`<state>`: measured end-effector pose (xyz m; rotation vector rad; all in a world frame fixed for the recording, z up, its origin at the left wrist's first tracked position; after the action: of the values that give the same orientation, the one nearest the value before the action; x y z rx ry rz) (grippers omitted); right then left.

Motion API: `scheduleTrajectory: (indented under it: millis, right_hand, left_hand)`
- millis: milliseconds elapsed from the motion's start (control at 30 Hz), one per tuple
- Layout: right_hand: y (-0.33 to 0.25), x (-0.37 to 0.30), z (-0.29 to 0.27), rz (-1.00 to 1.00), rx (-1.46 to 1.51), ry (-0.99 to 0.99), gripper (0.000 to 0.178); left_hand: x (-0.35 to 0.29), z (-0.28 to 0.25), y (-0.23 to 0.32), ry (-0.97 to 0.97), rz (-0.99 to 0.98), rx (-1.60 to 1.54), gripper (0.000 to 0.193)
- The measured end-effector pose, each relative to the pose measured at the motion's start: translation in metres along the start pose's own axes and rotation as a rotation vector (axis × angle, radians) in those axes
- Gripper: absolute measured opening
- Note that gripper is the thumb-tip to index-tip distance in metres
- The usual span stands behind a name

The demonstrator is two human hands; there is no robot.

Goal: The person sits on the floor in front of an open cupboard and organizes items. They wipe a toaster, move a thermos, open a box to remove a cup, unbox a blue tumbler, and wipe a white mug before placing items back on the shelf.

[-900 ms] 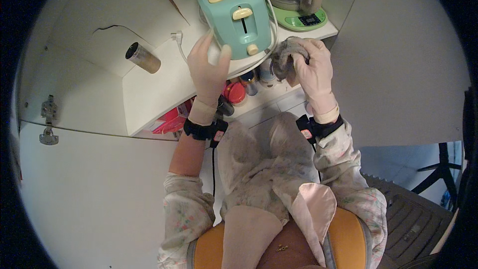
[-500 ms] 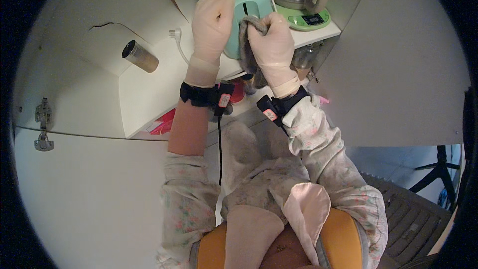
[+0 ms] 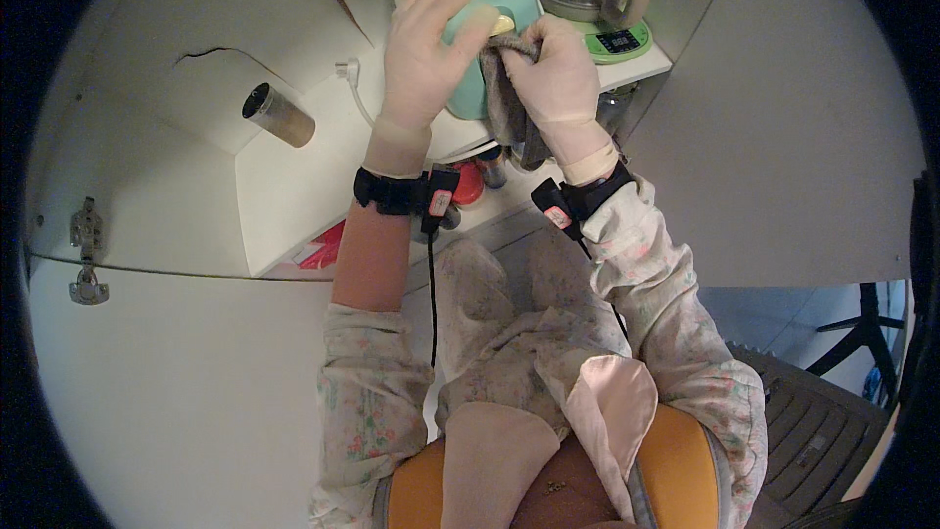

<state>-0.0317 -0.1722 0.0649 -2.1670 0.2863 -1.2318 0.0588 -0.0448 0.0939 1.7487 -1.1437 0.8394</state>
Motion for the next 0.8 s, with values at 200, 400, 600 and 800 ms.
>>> scheduleTrajectory:
  millis: [200, 400, 600, 800]
  right_hand:
    - [0.003, 0.001, 0.009, 0.151, 0.076, 0.094, 0.028]
    - [0.017, -0.018, 0.015, 0.398, 0.114, -0.069, 0.03]
    - [0.041, -0.021, 0.023, 0.509, 0.281, -0.231, 0.043]
    - [0.069, -0.016, 0.05, 0.666, 0.486, -0.319, 0.047]
  left_hand:
    - [-0.005, 0.002, -0.001, 0.012, 0.025, 0.05, 0.051]
    - [-0.012, 0.01, -0.004, 0.065, 0.015, 0.084, 0.055]
    - [-0.005, 0.008, 0.002, 0.076, 0.071, 0.061, 0.054]
    - [-0.009, -0.001, 0.013, -0.036, -0.078, 0.119, 0.048]
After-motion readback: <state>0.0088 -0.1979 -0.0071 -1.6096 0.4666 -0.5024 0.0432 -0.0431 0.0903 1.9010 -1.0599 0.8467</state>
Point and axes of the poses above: each hand's wrist, its own x-axis towards the middle knuckle, its own z-axis out of the palm, y = z × x, the point moved 3 cm from there along x, towards the middle knuckle, and after that the axes turned 3 degrees about -z, right-handed, at the moved point
